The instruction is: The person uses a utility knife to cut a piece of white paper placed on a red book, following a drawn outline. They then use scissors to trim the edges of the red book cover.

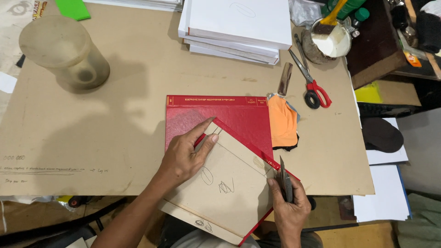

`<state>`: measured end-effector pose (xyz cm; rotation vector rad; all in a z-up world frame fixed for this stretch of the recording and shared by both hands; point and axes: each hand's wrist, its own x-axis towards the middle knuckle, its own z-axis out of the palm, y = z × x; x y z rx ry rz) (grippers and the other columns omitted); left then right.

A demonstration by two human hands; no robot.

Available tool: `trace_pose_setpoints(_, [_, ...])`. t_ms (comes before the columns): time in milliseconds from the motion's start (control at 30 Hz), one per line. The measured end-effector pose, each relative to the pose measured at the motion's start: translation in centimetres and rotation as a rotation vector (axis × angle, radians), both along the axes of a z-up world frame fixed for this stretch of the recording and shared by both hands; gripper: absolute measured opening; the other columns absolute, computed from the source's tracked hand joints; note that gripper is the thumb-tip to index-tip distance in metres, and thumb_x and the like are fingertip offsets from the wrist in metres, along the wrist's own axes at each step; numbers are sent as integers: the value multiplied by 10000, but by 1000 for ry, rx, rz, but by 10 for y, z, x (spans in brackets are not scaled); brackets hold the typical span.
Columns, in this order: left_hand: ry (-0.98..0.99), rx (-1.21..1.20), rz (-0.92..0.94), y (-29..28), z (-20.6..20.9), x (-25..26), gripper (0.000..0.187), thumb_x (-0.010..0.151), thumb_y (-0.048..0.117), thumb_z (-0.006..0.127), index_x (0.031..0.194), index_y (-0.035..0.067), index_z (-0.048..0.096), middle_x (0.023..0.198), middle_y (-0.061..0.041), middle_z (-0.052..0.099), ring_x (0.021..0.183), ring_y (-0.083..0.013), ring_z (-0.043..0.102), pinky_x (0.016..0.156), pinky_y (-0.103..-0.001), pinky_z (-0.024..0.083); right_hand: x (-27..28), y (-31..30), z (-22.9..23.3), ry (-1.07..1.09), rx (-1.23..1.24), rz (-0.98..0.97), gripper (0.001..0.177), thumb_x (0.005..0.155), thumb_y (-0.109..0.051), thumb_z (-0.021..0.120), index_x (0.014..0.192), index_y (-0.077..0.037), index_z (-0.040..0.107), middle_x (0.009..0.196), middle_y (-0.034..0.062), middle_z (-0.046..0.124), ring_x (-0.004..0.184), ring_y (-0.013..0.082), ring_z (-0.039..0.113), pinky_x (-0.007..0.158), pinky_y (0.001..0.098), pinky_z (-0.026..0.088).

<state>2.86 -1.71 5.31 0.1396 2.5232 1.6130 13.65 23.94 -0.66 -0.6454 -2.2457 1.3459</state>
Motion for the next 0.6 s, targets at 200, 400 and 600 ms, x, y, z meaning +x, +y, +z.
trace_pose_setpoints(200, [-23, 101, 39, 1, -13, -3, 595, 937, 455, 600, 1425, 115, 594, 1459, -120, 615, 1365, -184, 576, 1115, -267, 411, 1, 8, -10, 22, 171, 15, 300, 792, -163, 874, 1054, -73, 760, 941, -2, 752, 855, 79, 638, 826, 247, 525])
trace_pose_setpoints(400, [-93, 48, 17, 5, 11, -4, 623, 943, 454, 553, 1477, 133, 528, 1491, -144, 562, 370, -37, 241, 375, -239, 456, 0, 2, 7, 56, 69, 93, 268, 822, -150, 843, 1056, -62, 745, 958, 22, 769, 886, 112, 691, 822, 259, 564])
trace_pose_setpoints(600, [-70, 52, 47, 2, -1, -5, 598, 947, 416, 589, 1442, 81, 573, 1428, -59, 650, 1178, -119, 629, 961, -241, 480, 0, 2, 2, 49, -32, 75, 347, 811, -146, 857, 1124, -73, 725, 973, 32, 776, 881, 91, 721, 817, 225, 600])
